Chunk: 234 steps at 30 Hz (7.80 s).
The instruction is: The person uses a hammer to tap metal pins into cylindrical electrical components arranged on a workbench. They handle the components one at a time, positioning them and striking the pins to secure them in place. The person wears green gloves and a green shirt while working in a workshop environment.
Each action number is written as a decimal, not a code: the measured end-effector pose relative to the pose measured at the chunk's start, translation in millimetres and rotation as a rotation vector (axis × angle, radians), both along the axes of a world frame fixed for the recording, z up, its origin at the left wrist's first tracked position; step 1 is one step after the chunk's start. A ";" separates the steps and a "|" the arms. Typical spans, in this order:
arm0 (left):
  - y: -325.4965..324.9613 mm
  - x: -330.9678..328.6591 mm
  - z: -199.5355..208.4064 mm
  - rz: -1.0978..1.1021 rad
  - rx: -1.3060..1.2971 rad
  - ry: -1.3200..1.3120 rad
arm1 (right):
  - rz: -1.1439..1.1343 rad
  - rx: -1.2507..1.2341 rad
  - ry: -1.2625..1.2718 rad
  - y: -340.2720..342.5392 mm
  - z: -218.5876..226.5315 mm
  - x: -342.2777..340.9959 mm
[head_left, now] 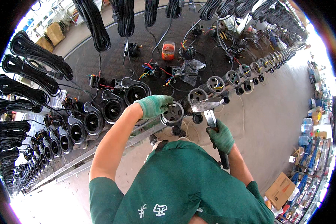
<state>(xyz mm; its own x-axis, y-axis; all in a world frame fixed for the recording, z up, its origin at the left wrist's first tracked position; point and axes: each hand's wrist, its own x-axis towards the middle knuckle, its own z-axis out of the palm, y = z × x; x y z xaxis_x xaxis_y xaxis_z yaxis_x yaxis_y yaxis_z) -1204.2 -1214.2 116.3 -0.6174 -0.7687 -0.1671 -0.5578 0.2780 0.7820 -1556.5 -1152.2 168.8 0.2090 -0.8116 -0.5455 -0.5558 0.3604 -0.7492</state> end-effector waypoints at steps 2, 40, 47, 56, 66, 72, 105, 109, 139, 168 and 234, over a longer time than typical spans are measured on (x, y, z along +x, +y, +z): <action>-4.0 -0.2 -20.5 0.148 -0.054 0.090 | 0.062 -0.040 0.076 1.8 6.2 8.3; 9.4 -44.6 -83.7 0.762 -0.024 0.740 | 0.528 -0.466 0.392 -11.9 35.8 67.6; 7.2 -48.7 -91.4 0.776 -0.054 0.683 | 0.705 -0.312 0.576 -30.0 -2.7 78.8; 6.8 -36.5 -110.9 0.717 0.053 0.827 | 0.592 -0.496 0.402 -16.4 27.2 69.5; 12.4 -43.8 -86.1 0.747 0.027 0.575 | 0.752 -0.282 0.506 -45.0 3.9 64.1; 44.6 -43.8 -77.4 0.723 0.138 0.869 | 0.229 -0.574 0.319 -63.8 -4.4 -12.6; 10.8 -82.3 -144.4 1.290 0.127 0.977 | 1.103 -0.588 0.257 -48.0 -121.9 99.9; -4.2 -78.4 -145.1 1.379 0.237 0.850 | 0.985 -0.675 0.265 -63.6 -118.0 110.7; -16.9 -87.3 -80.8 1.415 0.581 1.570 | 0.697 -0.646 0.222 -195.8 -89.3 216.5; 15.9 -108.3 -37.1 0.630 -0.328 0.380 | -0.235 -0.642 0.780 -149.2 -2.1 -139.8; -6.5 -190.2 -87.2 0.990 -0.230 0.764 | 0.799 -0.289 0.539 -133.4 17.9 -38.1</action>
